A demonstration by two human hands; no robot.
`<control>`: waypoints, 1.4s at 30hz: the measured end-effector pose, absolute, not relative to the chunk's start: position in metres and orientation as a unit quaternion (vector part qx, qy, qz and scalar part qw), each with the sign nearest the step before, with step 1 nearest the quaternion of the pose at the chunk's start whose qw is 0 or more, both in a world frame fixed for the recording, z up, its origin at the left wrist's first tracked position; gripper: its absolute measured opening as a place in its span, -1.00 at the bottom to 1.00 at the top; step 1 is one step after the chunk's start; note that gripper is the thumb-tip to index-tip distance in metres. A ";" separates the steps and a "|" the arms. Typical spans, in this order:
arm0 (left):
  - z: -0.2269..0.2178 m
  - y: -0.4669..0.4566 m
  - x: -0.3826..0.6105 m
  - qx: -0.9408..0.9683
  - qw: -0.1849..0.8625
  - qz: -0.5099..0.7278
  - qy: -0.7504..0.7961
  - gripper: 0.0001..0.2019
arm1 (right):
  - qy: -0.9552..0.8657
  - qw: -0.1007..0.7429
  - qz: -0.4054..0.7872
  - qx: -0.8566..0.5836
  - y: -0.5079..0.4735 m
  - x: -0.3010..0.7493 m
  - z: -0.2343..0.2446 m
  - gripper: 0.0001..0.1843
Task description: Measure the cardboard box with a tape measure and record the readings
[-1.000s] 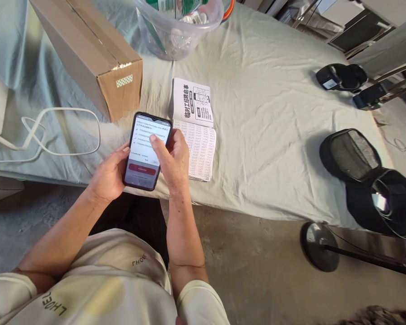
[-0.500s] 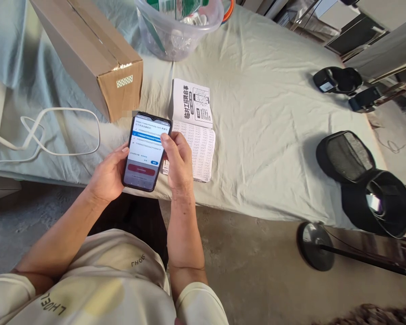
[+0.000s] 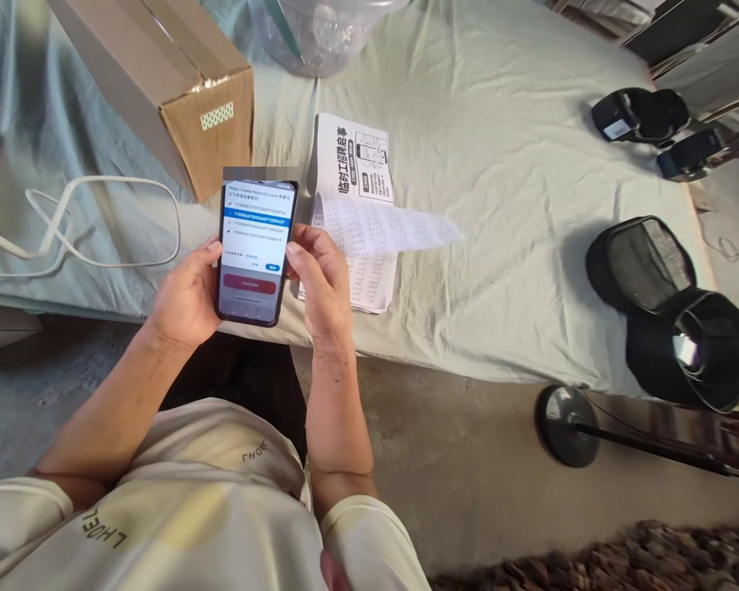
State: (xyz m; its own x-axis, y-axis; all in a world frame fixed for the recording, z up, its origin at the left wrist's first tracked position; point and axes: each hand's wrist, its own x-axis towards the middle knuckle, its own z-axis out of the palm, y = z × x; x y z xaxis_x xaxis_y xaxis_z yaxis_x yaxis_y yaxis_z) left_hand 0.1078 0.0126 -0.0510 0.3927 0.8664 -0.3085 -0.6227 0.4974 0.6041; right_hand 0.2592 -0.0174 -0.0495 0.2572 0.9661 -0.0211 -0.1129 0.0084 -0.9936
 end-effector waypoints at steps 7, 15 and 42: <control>-0.052 0.013 0.107 0.217 0.800 0.463 0.314 -0.75 | -0.417 0.576 0.462 -0.530 -0.023 0.253 -0.057 -0.64; -0.051 0.013 0.106 0.228 0.803 0.456 0.309 -0.76 | -0.420 0.572 0.444 -0.548 -0.024 0.251 -0.058 -0.59; -0.051 0.010 0.106 0.199 0.795 0.464 0.336 -0.76 | -0.339 0.613 0.485 -0.524 -0.033 0.251 -0.057 -0.81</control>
State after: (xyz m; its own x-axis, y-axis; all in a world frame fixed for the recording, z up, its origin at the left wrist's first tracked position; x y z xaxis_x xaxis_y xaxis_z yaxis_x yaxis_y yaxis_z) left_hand 0.1056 0.0102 -0.0514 0.3426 0.8719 -0.3499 -0.6040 0.4897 0.6288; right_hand 0.2510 -0.0332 -0.0574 0.2999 0.9496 -0.0917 -0.2386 -0.0184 -0.9709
